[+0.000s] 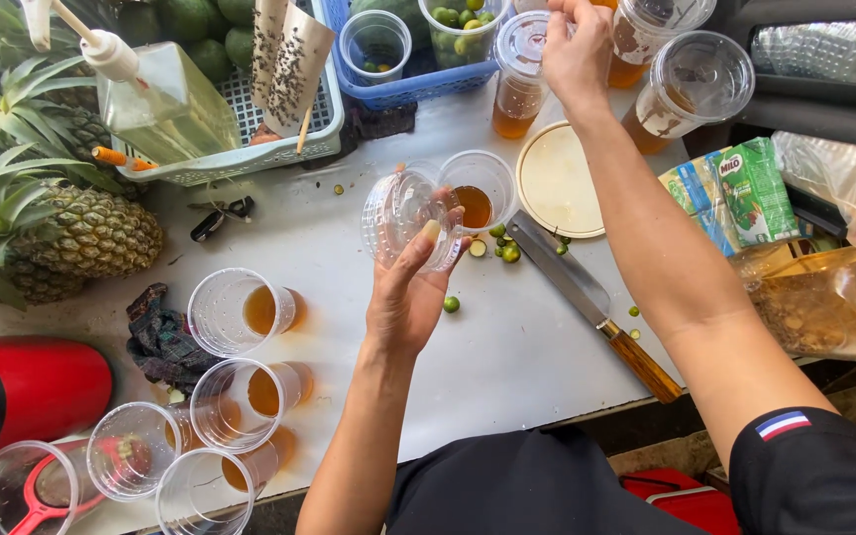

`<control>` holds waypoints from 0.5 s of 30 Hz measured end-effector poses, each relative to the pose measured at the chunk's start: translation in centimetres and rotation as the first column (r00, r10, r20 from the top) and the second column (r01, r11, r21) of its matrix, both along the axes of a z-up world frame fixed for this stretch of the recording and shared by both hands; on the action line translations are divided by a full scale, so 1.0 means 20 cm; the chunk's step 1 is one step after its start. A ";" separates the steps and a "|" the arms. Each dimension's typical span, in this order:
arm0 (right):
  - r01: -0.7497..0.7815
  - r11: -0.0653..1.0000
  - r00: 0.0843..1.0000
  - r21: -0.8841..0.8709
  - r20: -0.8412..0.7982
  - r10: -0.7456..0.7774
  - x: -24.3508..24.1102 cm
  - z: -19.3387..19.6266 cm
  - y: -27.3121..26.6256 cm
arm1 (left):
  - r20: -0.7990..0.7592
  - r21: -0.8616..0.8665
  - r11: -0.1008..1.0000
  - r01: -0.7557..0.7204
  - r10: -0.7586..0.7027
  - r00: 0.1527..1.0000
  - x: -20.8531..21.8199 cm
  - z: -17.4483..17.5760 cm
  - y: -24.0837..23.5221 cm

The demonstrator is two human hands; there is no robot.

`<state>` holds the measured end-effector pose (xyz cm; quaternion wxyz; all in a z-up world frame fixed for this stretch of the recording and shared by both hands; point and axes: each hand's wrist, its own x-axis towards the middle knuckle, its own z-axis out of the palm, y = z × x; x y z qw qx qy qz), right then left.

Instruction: Slicing calamansi lime fruits with a kitchen knife on a counter filled with plastic beverage cups.

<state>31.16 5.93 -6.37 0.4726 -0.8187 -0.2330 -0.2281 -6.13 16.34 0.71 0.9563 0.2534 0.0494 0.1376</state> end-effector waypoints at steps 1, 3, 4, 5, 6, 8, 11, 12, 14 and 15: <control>0.039 0.997 0.999 -0.062 0.004 -0.039 -0.03 0.02 0.00 | 0.003 -0.007 1.000 0.000 0.000 1.000 0.00 -0.01 0.01; 0.080 0.989 0.997 -0.124 0.008 -0.079 -0.13 0.11 0.01 | 0.003 -0.014 1.000 0.001 -0.001 1.000 0.00 -0.01 0.02; 0.061 0.965 0.996 -0.254 -0.045 -0.075 -0.20 0.18 0.02 | 0.004 -0.017 1.000 0.003 -0.003 1.000 0.01 -0.01 0.02; 0.035 0.925 0.992 -0.379 -0.097 -0.077 -0.28 0.25 0.03 | 0.006 -0.021 1.000 0.004 -0.004 1.000 0.01 -0.01 0.02; 0.038 0.924 0.992 -0.381 -0.099 -0.082 -0.30 0.25 0.02 | 0.003 -0.024 1.000 0.009 -0.009 1.000 0.02 -0.01 0.02; -0.073 0.825 0.975 -0.560 0.133 0.177 -0.34 0.25 0.00 | 0.001 -0.020 1.000 0.013 -0.013 1.000 0.02 -0.01 0.02; -0.087 0.751 0.986 -0.654 0.048 0.157 -0.36 0.25 -0.01 | -0.011 -0.013 1.000 0.015 -0.015 1.000 0.03 0.02 0.01; -0.080 0.753 0.987 -0.653 0.052 0.150 -0.36 0.25 -0.01 | -0.007 -0.010 1.000 0.022 -0.022 1.000 0.02 0.03 0.01; -0.132 0.740 0.991 -0.660 -0.067 0.117 -0.33 0.28 -0.01 | 0.010 -0.013 1.000 0.022 -0.022 1.000 0.02 0.04 0.00; -0.115 0.744 0.993 -0.658 -0.055 0.105 -0.31 0.29 -0.01 | 0.022 -0.008 0.999 0.035 -0.035 0.999 0.02 0.04 0.01</control>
